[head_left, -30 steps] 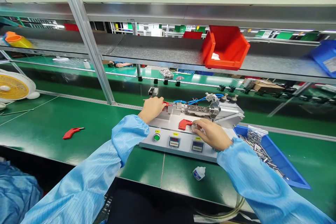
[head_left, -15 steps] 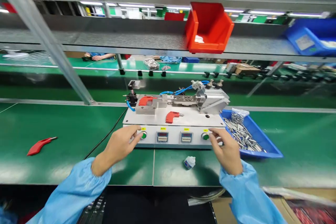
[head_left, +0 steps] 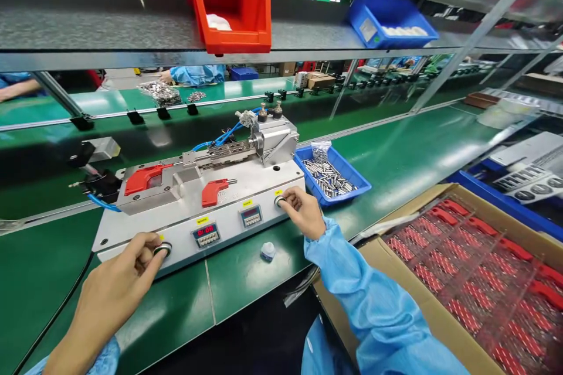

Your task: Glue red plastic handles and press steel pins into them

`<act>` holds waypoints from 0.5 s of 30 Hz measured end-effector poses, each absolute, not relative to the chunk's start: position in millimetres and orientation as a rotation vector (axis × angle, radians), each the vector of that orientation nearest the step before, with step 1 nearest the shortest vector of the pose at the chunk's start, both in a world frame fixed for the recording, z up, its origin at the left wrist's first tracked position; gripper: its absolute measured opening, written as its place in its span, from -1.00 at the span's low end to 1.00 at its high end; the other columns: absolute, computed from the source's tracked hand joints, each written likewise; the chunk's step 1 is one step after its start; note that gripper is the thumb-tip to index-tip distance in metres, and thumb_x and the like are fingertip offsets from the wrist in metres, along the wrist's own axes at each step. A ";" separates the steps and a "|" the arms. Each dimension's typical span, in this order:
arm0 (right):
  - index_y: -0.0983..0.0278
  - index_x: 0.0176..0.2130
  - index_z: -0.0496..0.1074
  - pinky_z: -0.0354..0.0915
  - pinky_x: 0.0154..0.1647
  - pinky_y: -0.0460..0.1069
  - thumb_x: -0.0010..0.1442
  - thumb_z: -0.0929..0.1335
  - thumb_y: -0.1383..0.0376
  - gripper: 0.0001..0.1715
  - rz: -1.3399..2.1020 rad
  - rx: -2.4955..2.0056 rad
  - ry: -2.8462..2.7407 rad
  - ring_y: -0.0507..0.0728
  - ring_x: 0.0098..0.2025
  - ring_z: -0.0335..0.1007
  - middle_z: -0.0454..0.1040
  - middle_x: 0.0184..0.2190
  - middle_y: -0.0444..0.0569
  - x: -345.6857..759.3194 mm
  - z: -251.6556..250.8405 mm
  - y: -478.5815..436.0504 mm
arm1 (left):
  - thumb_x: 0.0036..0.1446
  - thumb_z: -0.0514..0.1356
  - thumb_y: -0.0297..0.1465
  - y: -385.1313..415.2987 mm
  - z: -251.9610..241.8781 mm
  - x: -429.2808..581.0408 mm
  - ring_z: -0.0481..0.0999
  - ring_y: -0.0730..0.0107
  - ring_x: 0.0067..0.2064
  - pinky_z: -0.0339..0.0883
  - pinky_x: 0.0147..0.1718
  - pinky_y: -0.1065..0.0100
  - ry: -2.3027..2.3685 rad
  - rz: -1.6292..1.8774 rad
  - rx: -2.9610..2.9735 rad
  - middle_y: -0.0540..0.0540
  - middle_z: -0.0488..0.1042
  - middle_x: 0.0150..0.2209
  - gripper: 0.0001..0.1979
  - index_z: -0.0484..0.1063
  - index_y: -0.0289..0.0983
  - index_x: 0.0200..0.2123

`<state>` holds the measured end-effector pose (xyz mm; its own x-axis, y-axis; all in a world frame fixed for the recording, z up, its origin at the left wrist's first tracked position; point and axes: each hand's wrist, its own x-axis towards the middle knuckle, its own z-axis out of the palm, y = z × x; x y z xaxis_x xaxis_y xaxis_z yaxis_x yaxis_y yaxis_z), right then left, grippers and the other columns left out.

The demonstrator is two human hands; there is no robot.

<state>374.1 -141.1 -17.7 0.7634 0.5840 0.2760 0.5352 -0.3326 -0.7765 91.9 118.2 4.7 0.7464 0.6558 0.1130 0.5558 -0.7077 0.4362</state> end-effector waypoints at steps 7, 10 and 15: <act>0.18 -0.24 0.43 0.34 -0.33 -0.01 0.39 0.22 0.07 -0.67 0.016 -2.100 -0.767 0.13 -0.42 0.38 0.46 -0.44 -0.06 339.2 -63.2 -153.4 | 0.32 0.16 -0.11 107.4 2.4 90.2 0.51 0.32 -0.48 0.40 -0.44 0.38 0.702 0.778 2.505 0.04 0.54 -0.45 -0.76 0.45 -0.15 -0.17; 0.17 -0.42 0.44 0.24 -0.40 -0.03 0.29 0.31 0.05 -0.66 0.125 -2.091 -0.898 0.10 -0.51 0.33 0.44 -0.56 -0.11 335.2 -72.7 -149.9 | 0.40 0.12 -0.15 99.6 18.8 113.7 0.54 0.29 -0.39 0.46 -0.32 0.33 0.497 0.985 2.595 -0.04 0.56 -0.33 -0.74 0.45 -0.20 -0.11; 0.18 -0.42 0.48 0.14 -0.43 -0.01 0.29 0.26 -0.02 -0.56 0.142 -2.103 -1.006 0.12 -0.53 0.33 0.48 -0.58 -0.06 341.6 -73.3 -137.1 | 0.39 0.19 -0.25 87.7 47.6 189.7 0.60 0.05 0.04 0.52 0.01 0.16 0.401 0.927 2.805 -0.26 0.53 0.05 -0.71 0.37 -0.25 0.09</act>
<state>341.6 -137.1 -73.3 0.6800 0.7000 0.2182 0.6124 -0.3787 -0.6939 189.7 87.7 47.6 0.7721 0.3010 0.5597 0.2017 -0.9513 0.2332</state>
